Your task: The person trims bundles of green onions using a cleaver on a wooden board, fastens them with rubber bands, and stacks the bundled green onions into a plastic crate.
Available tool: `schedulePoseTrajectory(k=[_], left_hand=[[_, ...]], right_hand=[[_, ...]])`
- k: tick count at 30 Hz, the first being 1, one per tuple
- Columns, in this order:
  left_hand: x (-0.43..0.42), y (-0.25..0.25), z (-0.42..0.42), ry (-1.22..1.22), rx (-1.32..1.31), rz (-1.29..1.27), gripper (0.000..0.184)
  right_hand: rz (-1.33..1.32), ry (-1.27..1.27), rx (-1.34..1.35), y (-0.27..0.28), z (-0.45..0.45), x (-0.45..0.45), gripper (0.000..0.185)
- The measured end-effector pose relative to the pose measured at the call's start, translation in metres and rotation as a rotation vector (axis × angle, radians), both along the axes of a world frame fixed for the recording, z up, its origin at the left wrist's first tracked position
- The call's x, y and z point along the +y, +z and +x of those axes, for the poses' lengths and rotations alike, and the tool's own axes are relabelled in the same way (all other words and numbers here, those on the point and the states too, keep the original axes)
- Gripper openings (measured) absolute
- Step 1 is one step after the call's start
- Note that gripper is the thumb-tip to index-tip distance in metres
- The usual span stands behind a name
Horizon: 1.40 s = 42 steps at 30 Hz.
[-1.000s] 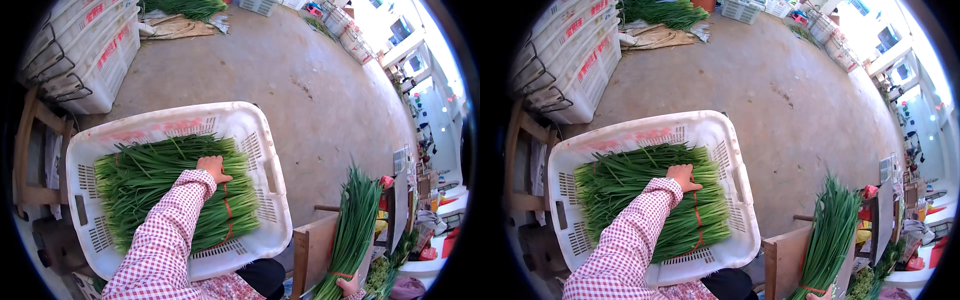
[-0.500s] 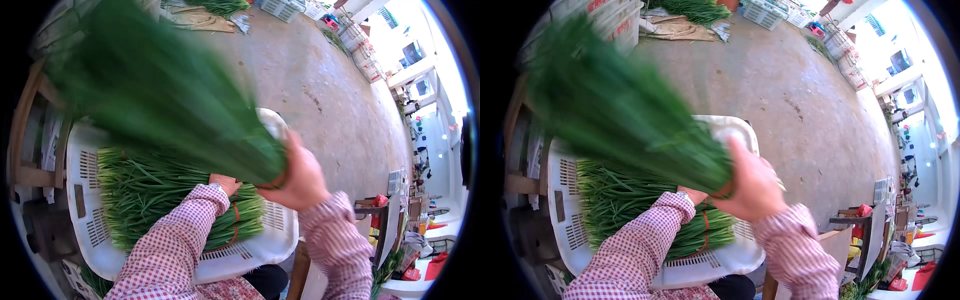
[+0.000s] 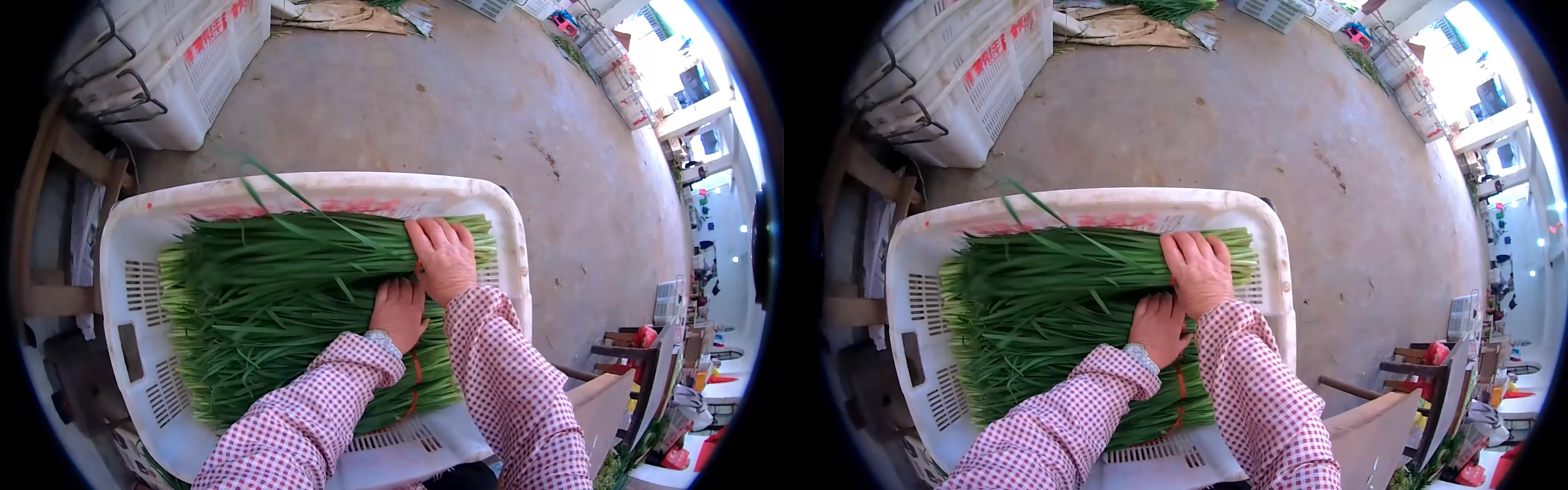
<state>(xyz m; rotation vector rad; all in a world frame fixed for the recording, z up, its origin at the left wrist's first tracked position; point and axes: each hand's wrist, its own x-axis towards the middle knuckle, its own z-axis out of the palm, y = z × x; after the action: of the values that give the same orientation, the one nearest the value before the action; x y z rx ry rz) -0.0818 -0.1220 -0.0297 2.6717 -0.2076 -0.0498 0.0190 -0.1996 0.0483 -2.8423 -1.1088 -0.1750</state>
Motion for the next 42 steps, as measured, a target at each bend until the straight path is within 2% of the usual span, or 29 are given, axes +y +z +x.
schedulePoseTrajectory(k=[3, 7, 10, 11, 12, 14, 16, 18, 21, 25, 31, 34, 36, 38, 40, 41, 42], left_hand=[[-0.001, 0.002, -0.003, -0.009, -0.004, -0.033, 0.069], [0.005, 0.003, -0.01, -0.012, -0.128, -0.092, 0.061], [0.02, 0.021, -0.018, -0.126, 0.027, -0.369, 0.045], [0.023, 0.028, -0.026, -0.16, -0.147, -0.359, 0.042], [0.033, 0.039, -0.023, -0.158, -0.137, -0.345, 0.042], [0.058, 0.066, 0.007, -0.226, -0.44, -0.13, 0.047], [0.095, 0.084, 0.032, -0.136, -0.271, 0.098, 0.061], [0.135, 0.08, 0.032, 0.0, 0.054, 0.261, 0.08], [0.166, 0.048, 0.007, 0.057, 0.157, 0.216, 0.092], [0.165, 0.029, 0.005, 0.093, 0.069, 0.215, 0.089], [0.17, -0.006, 0.024, 0.117, -0.01, 0.222, 0.084], [0.17, -0.005, 0.025, 0.094, -0.039, 0.205, 0.084], [0.169, -0.011, 0.023, 0.126, -0.081, 0.273, 0.083], [0.167, -0.008, 0.023, 0.141, -0.075, 0.239, 0.081], [0.166, -0.003, 0.025, 0.133, -0.024, 0.257, 0.082], [0.167, -0.005, 0.025, 0.131, -0.027, 0.266, 0.082], [0.167, -0.007, 0.025, 0.128, -0.03, 0.282, 0.083]], right_hand=[[0.077, -0.073, 0.038, -0.037, -0.004, -0.002, 0.073], [0.106, -0.127, 0.071, -0.045, -0.005, -0.003, 0.068], [0.129, -0.122, 0.039, -0.047, -0.007, -0.008, 0.058], [0.152, -0.12, 0.021, -0.05, -0.008, -0.006, 0.053], [0.167, -0.118, 0.031, -0.053, -0.01, -0.004, 0.053], [0.165, -0.149, 0.004, -0.055, -0.013, -0.006, 0.045], [0.112, -0.169, -0.005, -0.054, -0.017, -0.007, 0.043], [0.09, -0.169, 0.071, -0.042, -0.02, -0.007, 0.044], [0.031, -0.166, 0.082, -0.045, -0.018, -0.004, 0.047], [-0.058, -0.12, 0.2, -0.045, -0.002, -0.003, 0.052], [0.01, -0.113, 0.292, -0.071, 0.02, 0.003, 0.058], [0.046, -0.093, 0.311, -0.054, 0.017, -0.008, 0.061], [0.212, -0.083, 0.448, -0.026, 0.005, -0.022, 0.06], [0.28, -0.165, 0.43, 0.011, -0.022, -0.048, 0.057], [0.351, -0.362, 0.49, 0.04, -0.059, -0.086, 0.051], [0.405, -0.356, 0.513, 0.042, -0.083, -0.108, 0.043], [0.47, -0.441, 0.669, 0.052, -0.11, -0.121, 0.038]])
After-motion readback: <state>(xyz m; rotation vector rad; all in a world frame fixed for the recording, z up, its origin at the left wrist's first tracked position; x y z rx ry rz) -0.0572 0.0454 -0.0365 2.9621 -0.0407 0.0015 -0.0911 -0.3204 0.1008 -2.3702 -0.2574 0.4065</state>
